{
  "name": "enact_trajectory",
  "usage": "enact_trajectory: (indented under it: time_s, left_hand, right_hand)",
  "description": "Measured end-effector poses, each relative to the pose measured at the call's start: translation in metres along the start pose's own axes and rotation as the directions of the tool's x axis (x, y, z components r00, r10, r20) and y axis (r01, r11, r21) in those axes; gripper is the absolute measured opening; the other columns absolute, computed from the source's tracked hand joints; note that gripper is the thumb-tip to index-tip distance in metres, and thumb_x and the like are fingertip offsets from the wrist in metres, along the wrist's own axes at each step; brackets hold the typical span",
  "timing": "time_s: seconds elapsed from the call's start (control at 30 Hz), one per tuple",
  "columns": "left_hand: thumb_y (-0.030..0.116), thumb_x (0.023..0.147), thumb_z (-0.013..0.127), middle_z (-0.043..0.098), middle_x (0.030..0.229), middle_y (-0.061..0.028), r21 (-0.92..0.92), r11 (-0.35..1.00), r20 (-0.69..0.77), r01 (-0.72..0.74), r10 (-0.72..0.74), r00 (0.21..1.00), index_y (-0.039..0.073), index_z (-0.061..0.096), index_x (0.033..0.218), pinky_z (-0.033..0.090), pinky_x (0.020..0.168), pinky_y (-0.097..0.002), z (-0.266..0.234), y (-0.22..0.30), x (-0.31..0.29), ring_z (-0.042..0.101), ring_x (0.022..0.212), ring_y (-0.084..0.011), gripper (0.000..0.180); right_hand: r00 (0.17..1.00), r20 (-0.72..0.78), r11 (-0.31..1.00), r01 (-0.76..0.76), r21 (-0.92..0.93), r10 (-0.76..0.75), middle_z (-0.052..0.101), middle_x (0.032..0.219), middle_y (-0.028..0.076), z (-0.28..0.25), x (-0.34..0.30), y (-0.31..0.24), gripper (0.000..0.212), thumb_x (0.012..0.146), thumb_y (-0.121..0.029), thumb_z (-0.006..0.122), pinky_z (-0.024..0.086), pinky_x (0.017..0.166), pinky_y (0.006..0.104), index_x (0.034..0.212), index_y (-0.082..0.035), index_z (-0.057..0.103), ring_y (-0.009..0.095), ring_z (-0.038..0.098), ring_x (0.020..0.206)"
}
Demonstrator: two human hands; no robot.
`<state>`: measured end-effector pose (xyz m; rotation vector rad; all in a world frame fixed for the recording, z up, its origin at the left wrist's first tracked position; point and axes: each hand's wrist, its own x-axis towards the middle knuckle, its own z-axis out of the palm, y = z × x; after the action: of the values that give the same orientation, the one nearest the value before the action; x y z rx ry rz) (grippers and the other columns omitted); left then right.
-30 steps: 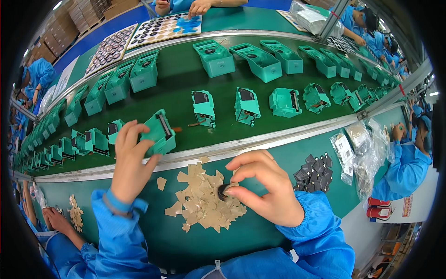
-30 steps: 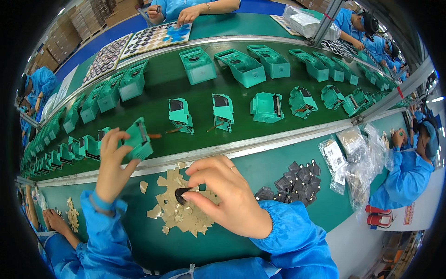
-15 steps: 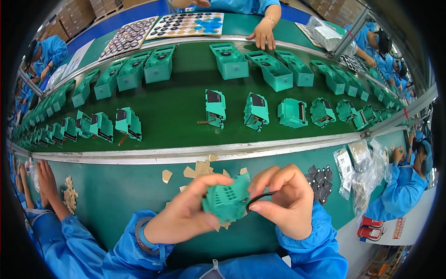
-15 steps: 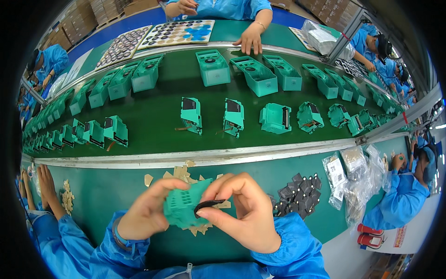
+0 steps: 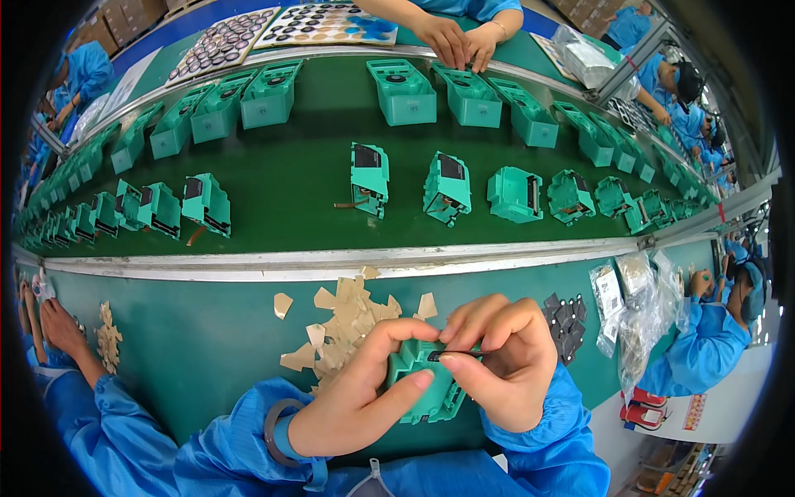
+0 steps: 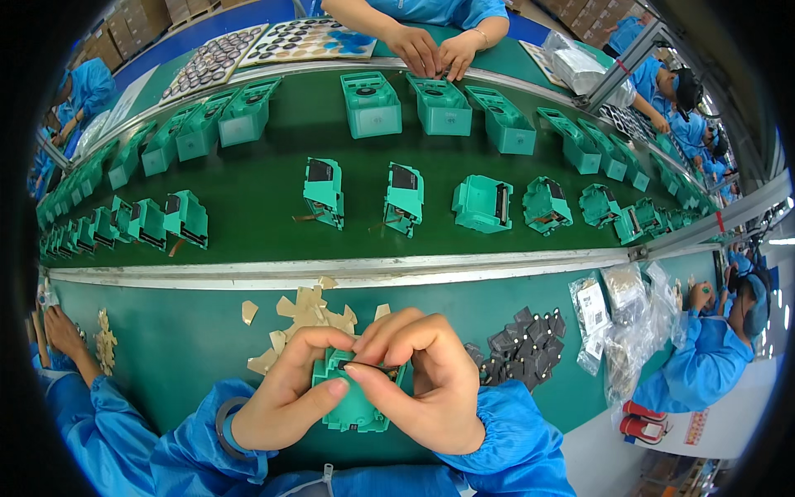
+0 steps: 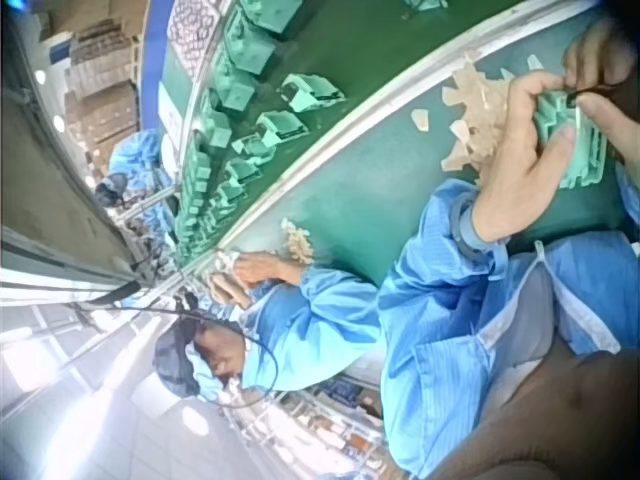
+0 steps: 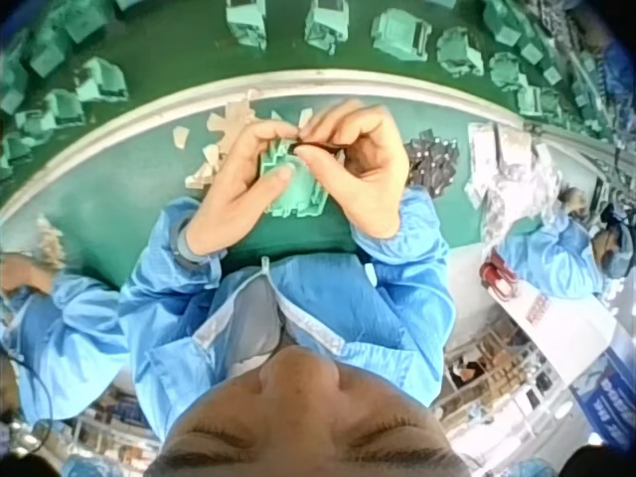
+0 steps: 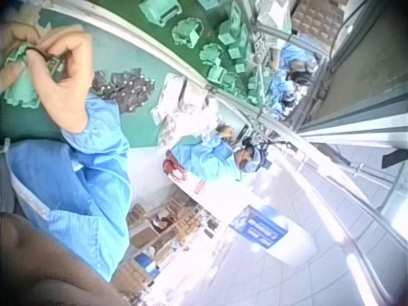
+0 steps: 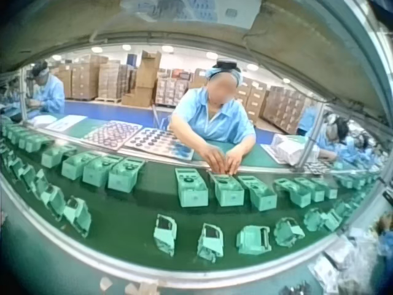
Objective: The person assembles electronic components by hand, fitting circuit boards into green plastic housings on a production line.
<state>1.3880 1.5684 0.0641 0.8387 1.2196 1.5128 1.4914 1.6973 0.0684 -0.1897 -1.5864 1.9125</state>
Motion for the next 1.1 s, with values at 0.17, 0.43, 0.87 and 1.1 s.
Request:
enact_trajectory:
  time_s: [0.17,0.43,0.87,1.1]
  left_hand:
    - [0.005,0.09,0.048,0.044,0.116,-0.0079,-0.063,0.998,-0.015,0.016,-0.017,1.0,0.0,0.035,0.123,0.035,0.09,-0.0253,0.004,-0.003,0.001,0.042,0.106,-0.0111,0.035]
    - [0.007,0.091,0.049,0.046,0.115,-0.0078,-0.012,0.999,-0.056,0.036,-0.036,0.998,0.0,0.037,0.122,0.036,0.089,-0.024,0.01,-0.007,0.004,0.042,0.106,-0.0098,0.034]
    - [0.007,0.091,0.049,0.048,0.113,-0.0074,0.014,1.0,-0.087,0.022,-0.021,0.996,0.0,0.039,0.12,0.037,0.087,-0.0239,0.018,-0.014,0.009,0.044,0.102,-0.0098,0.032]
    - [0.006,0.09,0.049,0.048,0.108,-0.0061,0.051,0.999,-0.096,-0.003,0.008,0.995,0.0,0.04,0.119,0.037,0.082,-0.0228,0.021,-0.016,0.012,0.044,0.096,-0.0085,0.03]
  right_hand:
    - [1.0,0.011,1.0,0.009,-0.028,-0.008,0.053,0.084,0.01,-0.002,-0.001,0.002,0.032,0.071,0.017,0.062,0.045,0.074,0.0322,0.085,-0.005,0.042,0.019,0.055,0.081]
    - [0.997,0.025,0.991,0.072,-0.112,-0.069,0.054,0.084,0.011,-0.008,-0.004,0.005,0.031,0.071,0.016,0.062,0.045,0.074,0.0336,0.085,-0.004,0.043,0.021,0.055,0.08]
    - [0.993,0.026,0.977,0.119,-0.178,-0.116,0.054,0.084,0.011,-0.015,-0.005,0.006,0.031,0.07,0.016,0.063,0.046,0.072,0.0341,0.083,-0.004,0.043,0.021,0.055,0.077]
    - [0.992,0.021,0.968,0.126,-0.216,-0.124,0.054,0.083,0.012,-0.018,-0.006,0.003,0.031,0.069,0.016,0.064,0.047,0.069,0.0345,0.082,-0.004,0.044,0.021,0.055,0.074]
